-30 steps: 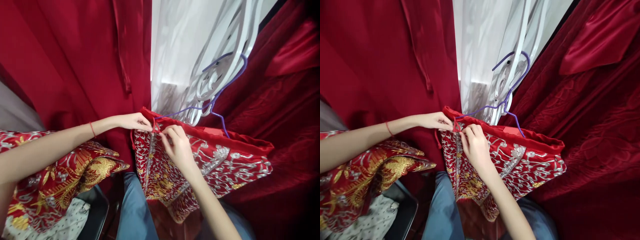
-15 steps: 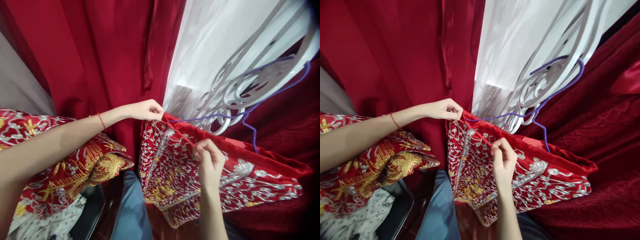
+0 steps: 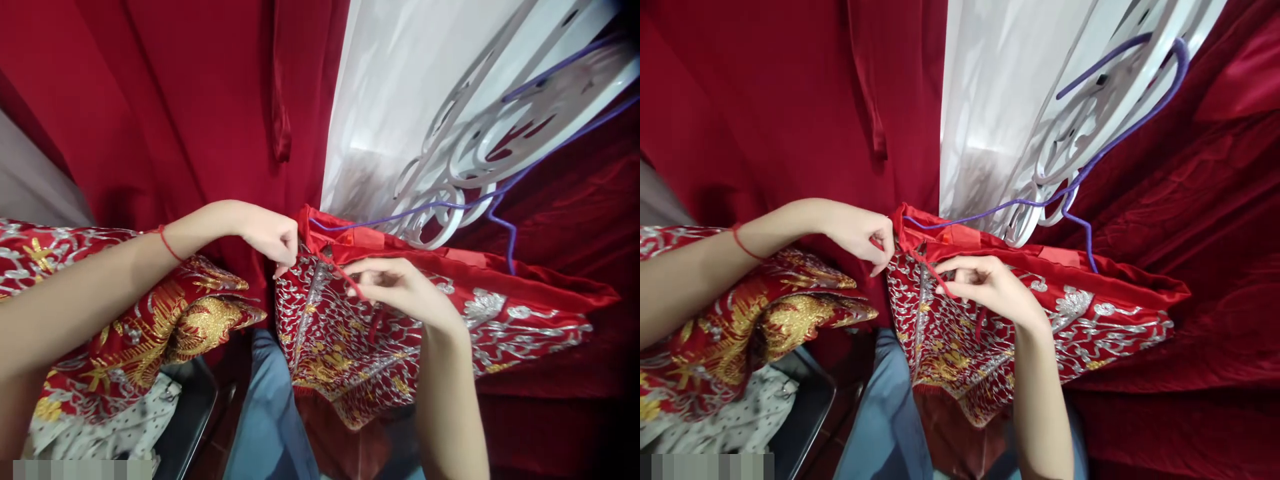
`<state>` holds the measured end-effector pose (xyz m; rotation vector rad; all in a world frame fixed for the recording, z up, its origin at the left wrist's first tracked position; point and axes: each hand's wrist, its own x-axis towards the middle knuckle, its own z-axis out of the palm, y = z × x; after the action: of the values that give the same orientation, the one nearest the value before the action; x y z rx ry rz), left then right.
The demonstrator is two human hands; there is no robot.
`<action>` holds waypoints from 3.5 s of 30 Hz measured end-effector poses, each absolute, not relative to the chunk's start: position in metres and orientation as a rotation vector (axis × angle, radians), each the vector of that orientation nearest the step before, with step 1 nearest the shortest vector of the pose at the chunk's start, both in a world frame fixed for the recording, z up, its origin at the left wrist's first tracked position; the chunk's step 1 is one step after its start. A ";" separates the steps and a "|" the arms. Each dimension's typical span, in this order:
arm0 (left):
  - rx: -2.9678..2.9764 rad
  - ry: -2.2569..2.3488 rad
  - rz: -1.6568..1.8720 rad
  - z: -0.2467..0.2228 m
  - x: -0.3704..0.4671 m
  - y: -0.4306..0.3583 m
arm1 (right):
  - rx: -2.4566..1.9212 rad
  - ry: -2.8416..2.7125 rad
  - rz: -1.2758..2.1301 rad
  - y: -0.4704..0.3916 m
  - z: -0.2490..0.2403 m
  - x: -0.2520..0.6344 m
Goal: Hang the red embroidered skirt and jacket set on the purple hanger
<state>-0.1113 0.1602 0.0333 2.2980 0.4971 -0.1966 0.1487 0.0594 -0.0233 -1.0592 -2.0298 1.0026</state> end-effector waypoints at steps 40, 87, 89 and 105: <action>2.440 0.387 0.565 0.004 -0.088 0.158 | -1.028 -1.612 -0.177 0.077 -0.032 0.104; 2.155 0.644 0.751 0.021 -0.110 0.182 | -1.320 -1.645 -0.529 0.062 -0.044 0.126; 2.169 0.700 0.623 0.024 -0.115 0.185 | -1.363 -1.647 -0.555 0.057 -0.043 0.126; 2.379 0.728 0.410 0.042 -0.150 0.216 | -1.473 -1.695 -0.614 0.047 -0.046 0.138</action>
<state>-0.1504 0.2158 0.0419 2.3786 0.7275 0.4105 0.1378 0.0472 -0.0461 -1.4729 -1.6947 -0.6144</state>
